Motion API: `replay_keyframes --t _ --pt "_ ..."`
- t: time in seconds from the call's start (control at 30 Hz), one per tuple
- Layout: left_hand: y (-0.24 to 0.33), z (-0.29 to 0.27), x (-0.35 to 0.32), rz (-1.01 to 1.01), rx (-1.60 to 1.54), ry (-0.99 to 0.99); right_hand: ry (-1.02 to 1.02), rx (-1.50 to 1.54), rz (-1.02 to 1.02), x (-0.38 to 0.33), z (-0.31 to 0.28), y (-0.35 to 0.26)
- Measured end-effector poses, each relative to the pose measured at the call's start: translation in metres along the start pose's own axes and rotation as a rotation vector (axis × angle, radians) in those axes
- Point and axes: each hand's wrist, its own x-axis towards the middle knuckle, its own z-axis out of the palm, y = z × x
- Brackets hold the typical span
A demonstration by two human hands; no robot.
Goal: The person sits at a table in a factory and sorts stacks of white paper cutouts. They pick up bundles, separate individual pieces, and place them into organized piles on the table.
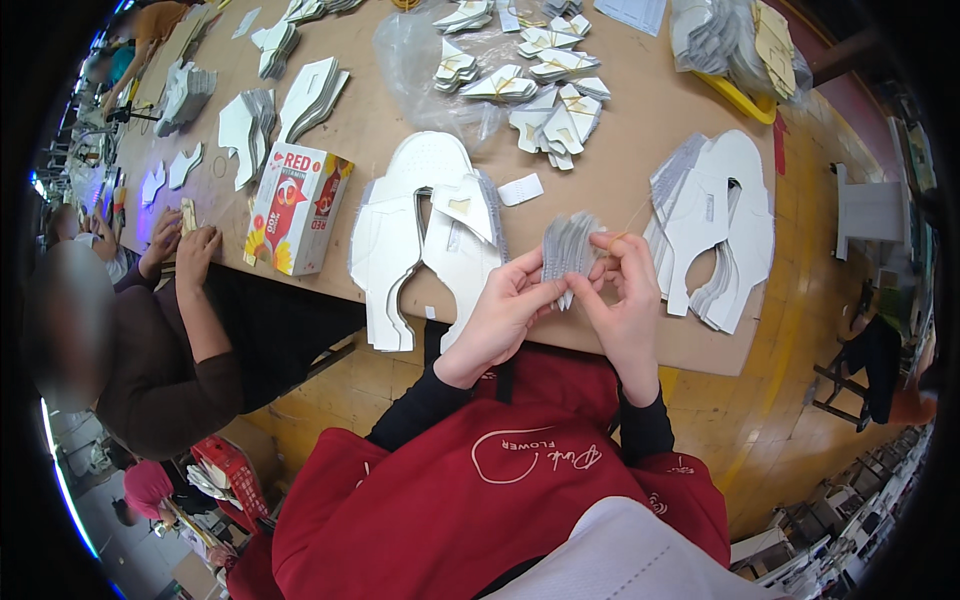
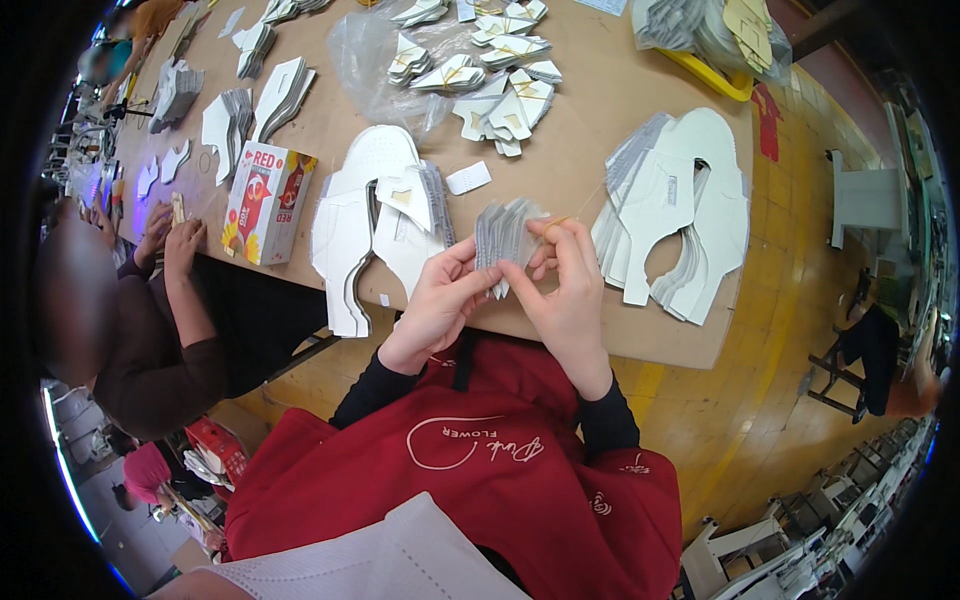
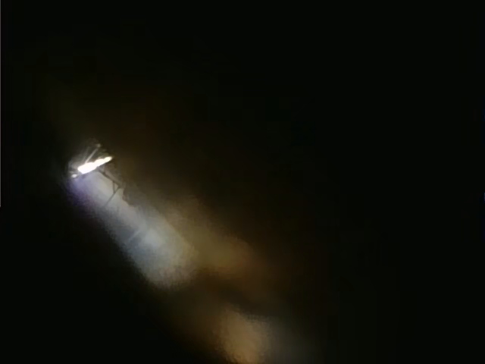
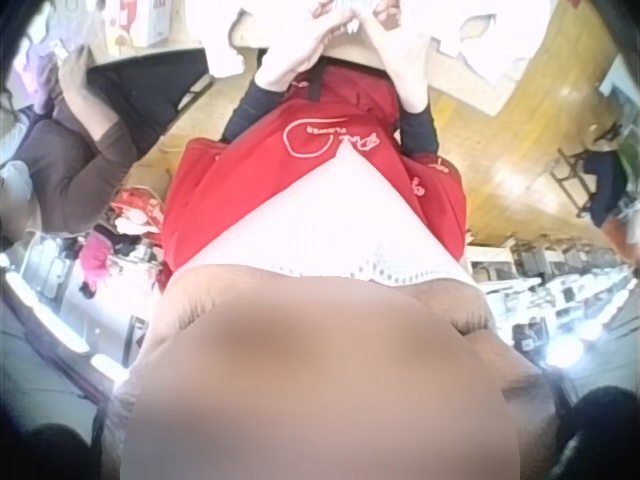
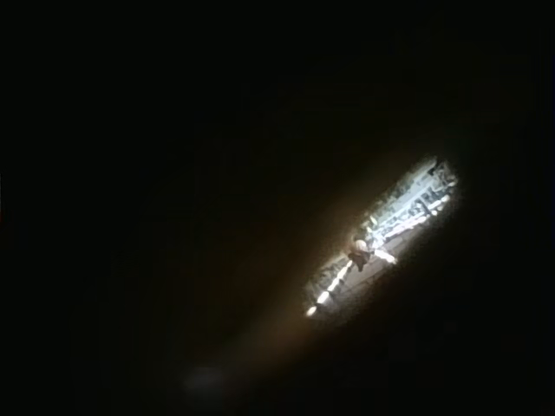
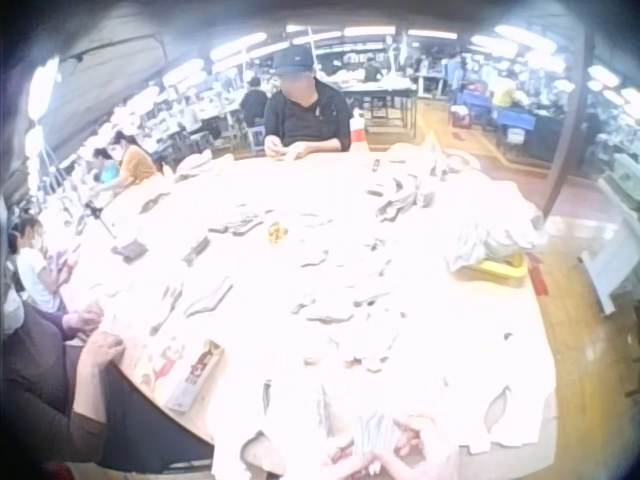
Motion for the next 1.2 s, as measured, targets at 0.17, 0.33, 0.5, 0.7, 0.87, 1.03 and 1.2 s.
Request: replay_keyframes --t 0.17,0.33,0.5,0.7,0.87,1.03,1.2 --pt "-0.005 -0.005 0.002 -0.01 -0.015 0.009 0.092 0.113 0.075 -0.004 0.01 0.014" --pt "-0.011 -0.008 0.004 -0.026 0.01 0.007 0.057 -0.058 -0.013 -0.006 0.008 0.014" --pt "-0.017 -0.008 0.005 -0.032 -0.009 0.025 0.051 -0.158 0.027 -0.004 0.011 0.009" --pt "-0.019 -0.008 0.005 -0.043 0.014 0.034 0.091 -0.13 -0.058 -0.001 0.015 0.012" --pt "-0.021 -0.01 0.005 -0.018 0.014 0.012 -0.06 -0.188 -0.083 0.0 0.007 0.008" --pt "-0.021 -0.01 0.005 -0.009 0.029 -0.01 -0.114 -0.213 -0.068 -0.001 0.002 0.002" --pt "-0.021 -0.01 0.006 -0.022 0.041 -0.003 -0.065 -0.167 -0.035 0.001 0.005 0.006"
